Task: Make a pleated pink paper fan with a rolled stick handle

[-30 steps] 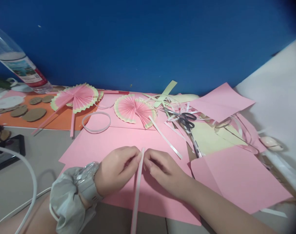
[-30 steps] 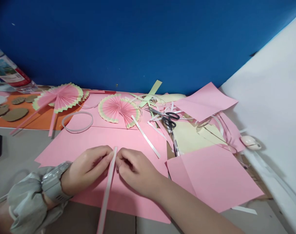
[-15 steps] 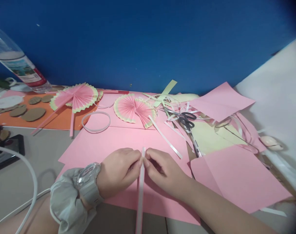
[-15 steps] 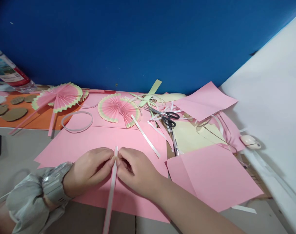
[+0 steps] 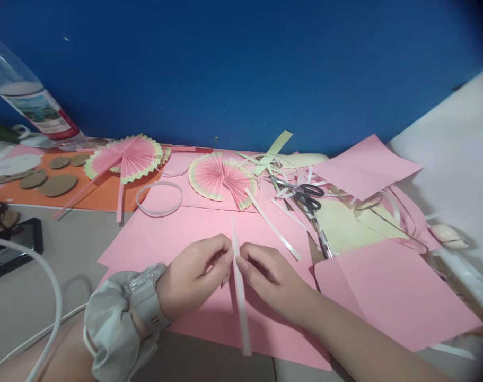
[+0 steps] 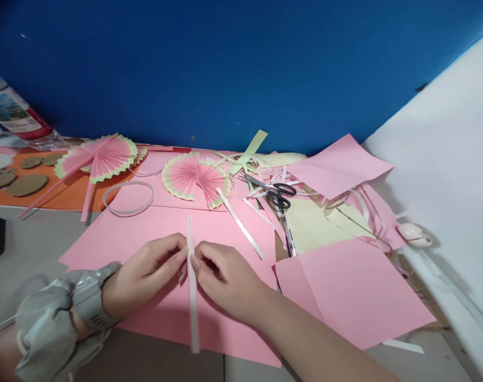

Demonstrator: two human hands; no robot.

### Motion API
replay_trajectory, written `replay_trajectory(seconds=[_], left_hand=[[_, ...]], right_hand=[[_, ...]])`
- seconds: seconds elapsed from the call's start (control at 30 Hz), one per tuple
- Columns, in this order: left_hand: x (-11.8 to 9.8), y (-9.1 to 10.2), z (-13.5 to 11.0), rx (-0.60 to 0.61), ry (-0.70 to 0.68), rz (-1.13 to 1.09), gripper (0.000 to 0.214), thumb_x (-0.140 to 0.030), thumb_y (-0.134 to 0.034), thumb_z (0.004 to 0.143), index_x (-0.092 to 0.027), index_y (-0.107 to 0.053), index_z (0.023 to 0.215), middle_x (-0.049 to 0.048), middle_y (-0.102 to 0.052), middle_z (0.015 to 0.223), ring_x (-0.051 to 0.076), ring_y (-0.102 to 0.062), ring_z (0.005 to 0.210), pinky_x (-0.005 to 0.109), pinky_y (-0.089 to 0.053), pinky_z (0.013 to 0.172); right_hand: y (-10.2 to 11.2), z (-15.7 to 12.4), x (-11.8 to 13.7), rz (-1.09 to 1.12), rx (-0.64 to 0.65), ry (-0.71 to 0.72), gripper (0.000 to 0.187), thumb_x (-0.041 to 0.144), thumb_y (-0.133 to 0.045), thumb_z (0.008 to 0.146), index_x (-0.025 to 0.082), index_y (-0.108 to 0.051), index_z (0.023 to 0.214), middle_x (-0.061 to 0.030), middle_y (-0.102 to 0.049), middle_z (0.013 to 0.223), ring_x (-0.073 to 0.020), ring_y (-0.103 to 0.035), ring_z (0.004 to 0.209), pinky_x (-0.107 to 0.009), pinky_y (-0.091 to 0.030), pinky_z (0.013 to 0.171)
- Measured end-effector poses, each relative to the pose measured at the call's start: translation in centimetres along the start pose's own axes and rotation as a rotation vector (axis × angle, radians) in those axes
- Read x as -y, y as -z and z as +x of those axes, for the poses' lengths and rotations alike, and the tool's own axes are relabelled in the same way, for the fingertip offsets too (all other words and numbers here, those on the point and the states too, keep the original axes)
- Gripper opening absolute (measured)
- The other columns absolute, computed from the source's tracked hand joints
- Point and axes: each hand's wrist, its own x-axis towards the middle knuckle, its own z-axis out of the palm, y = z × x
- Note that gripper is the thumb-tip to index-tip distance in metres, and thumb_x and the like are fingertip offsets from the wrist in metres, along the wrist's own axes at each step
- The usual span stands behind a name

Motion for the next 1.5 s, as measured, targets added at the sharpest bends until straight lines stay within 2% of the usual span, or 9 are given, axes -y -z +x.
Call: replay_trajectory(seconds=[0.13,0.27,0.43,0.6,0.83,1.1,1.2,1.33,1.5], left_hand=[[0.0,-0.2,0.0,-0.014,0.008,0.115,0.023,-0.028,-0.037,0.093,-0.019,-0.043,0.072,-0.0033,-0.05,0.063,0.011,-0.045,0.058,0.026,-0.035,0.057],[0.0,-0.4,-0.1,-0.053,-0.019,0.234,0.02,-0.025,-0.037,0.091,-0.02,-0.042,0.073,-0.0036,-0.047,0.064,0.011,-0.043,0.059,0.026,-0.034,0.058],[0.2,-0.7,-0.2,-0.068,-0.084,0.389,0.017,-0.021,-0.038,0.09,-0.02,-0.038,0.073,-0.0026,-0.045,0.067,0.013,-0.043,0.062,0.028,-0.033,0.061],[0.3,-0.9,-0.3,-0.048,-0.069,0.39,0.017,-0.022,-0.035,0.092,-0.02,-0.04,0.075,-0.0011,-0.048,0.071,0.014,-0.045,0.066,0.029,-0.034,0.063],[-0.1,-0.7,-0.4,-0.034,-0.054,0.384,0.024,-0.024,-0.034,0.092,-0.021,-0.034,0.068,-0.003,-0.045,0.063,0.013,-0.042,0.058,0.028,-0.032,0.058],[0.3,-1.1,0.0,-0.058,-0.091,0.51,0.02,-0.019,-0.036,0.088,-0.021,-0.032,0.069,-0.0025,-0.042,0.063,0.014,-0.039,0.06,0.029,-0.03,0.06],[0.2,-1.2,0.0,-0.054,-0.061,0.441,0.019,-0.021,-0.037,0.089,-0.021,-0.035,0.07,-0.0024,-0.045,0.065,0.014,-0.042,0.061,0.029,-0.031,0.06],[0.1,-0.9,-0.2,-0.026,-0.048,0.345,0.018,-0.021,-0.038,0.089,-0.02,-0.04,0.071,-0.0029,-0.048,0.065,0.013,-0.044,0.061,0.027,-0.033,0.061],[0.3,-0.8,-0.1,-0.052,-0.051,0.353,0.019,-0.022,-0.037,0.09,-0.02,-0.04,0.071,-0.0027,-0.048,0.065,0.013,-0.044,0.06,0.027,-0.033,0.059]], right_hand=[[0.0,0.0,0.0,-0.029,-0.006,0.042,0.03,0.027,-0.035,0.096,0.02,-0.034,0.066,0.0051,-0.039,0.062,-0.009,-0.037,0.057,-0.023,-0.031,0.054],[0.0,-0.1,0.1,-0.131,-0.002,0.071,0.027,0.022,-0.033,0.095,0.02,-0.035,0.068,0.0041,-0.043,0.063,-0.0098,-0.041,0.058,-0.024,-0.031,0.057],[-0.3,-0.1,0.0,-0.21,-0.048,0.098,0.027,0.017,-0.042,0.088,0.021,-0.029,0.064,0.006,-0.035,0.058,-0.0087,-0.035,0.053,-0.023,-0.028,0.053],[-0.2,-0.2,0.1,-0.217,-0.077,0.1,0.028,0.013,-0.044,0.083,0.021,-0.026,0.064,0.0064,-0.035,0.057,-0.0081,-0.033,0.051,-0.022,-0.027,0.052],[0.0,-0.2,0.4,-0.186,-0.067,0.143,0.026,0.017,-0.04,0.088,0.021,-0.028,0.065,0.006,-0.035,0.059,-0.0087,-0.034,0.053,-0.023,-0.029,0.053],[-0.5,-0.1,0.1,-0.317,-0.098,0.141,0.025,0.015,-0.043,0.084,0.021,-0.027,0.066,0.005,-0.038,0.059,-0.0099,-0.035,0.054,-0.025,-0.026,0.054],[-0.4,-0.1,0.2,-0.273,-0.109,0.146,0.024,0.015,-0.043,0.085,0.021,-0.028,0.066,0.0049,-0.038,0.061,-0.01,-0.035,0.055,-0.025,-0.027,0.054],[-0.1,-0.2,0.6,-0.144,-0.142,0.12,0.022,0.019,-0.036,0.092,0.021,-0.033,0.07,0.0043,-0.04,0.065,-0.0101,-0.039,0.057,-0.025,-0.032,0.057],[-0.2,-0.2,0.5,-0.18,-0.108,0.115,0.022,0.017,-0.036,0.092,0.021,-0.032,0.071,0.004,-0.041,0.067,-0.0105,-0.039,0.059,-0.025,-0.032,0.057]])
